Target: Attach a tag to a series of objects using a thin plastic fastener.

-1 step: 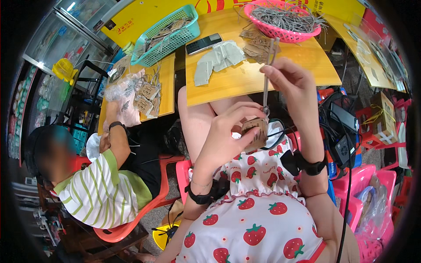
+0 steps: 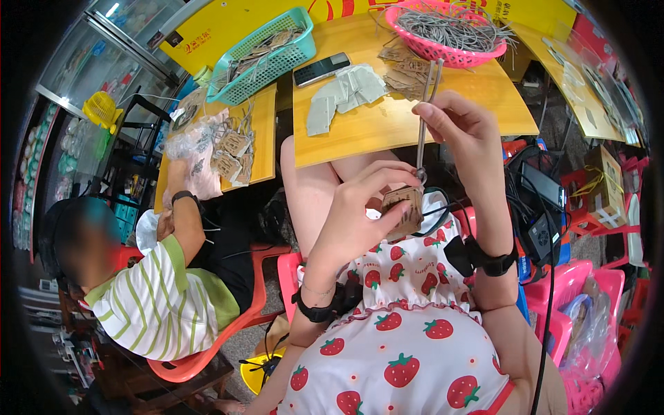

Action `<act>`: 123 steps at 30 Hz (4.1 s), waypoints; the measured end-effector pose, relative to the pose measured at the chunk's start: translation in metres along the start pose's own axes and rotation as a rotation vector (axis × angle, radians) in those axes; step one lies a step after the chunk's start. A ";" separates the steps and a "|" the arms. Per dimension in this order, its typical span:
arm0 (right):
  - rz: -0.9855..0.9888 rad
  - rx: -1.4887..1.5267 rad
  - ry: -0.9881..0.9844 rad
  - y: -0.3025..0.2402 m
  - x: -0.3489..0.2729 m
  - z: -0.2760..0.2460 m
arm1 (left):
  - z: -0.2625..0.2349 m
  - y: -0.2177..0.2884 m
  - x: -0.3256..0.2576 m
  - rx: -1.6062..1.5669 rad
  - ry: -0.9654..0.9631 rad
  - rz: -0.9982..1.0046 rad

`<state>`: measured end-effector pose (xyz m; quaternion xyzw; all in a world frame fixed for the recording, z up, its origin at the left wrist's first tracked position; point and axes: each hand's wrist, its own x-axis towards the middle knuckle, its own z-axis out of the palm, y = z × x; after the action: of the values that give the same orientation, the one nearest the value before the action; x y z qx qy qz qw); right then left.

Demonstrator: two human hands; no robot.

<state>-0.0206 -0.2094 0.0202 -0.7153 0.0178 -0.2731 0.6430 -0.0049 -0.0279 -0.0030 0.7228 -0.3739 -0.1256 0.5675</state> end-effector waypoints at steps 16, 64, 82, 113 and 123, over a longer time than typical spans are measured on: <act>0.010 0.052 -0.042 -0.005 -0.002 0.008 | 0.005 0.010 0.001 0.024 -0.130 -0.011; -0.067 -0.661 0.290 0.105 0.159 -0.102 | -0.158 -0.063 0.129 -0.211 0.618 -0.225; 0.201 -0.844 0.041 0.138 0.152 -0.045 | -0.157 -0.132 0.183 0.550 0.168 -0.272; -0.004 -0.384 -0.027 0.078 0.094 -0.023 | -0.092 -0.105 0.100 -0.109 0.601 -0.314; 0.196 0.260 -0.357 0.070 0.106 -0.011 | -0.065 -0.082 0.100 -0.310 0.633 -0.261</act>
<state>0.0877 -0.2710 -0.0055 -0.6582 -0.0621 -0.0785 0.7462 0.1360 -0.0424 -0.0322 0.6730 -0.0611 -0.0223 0.7368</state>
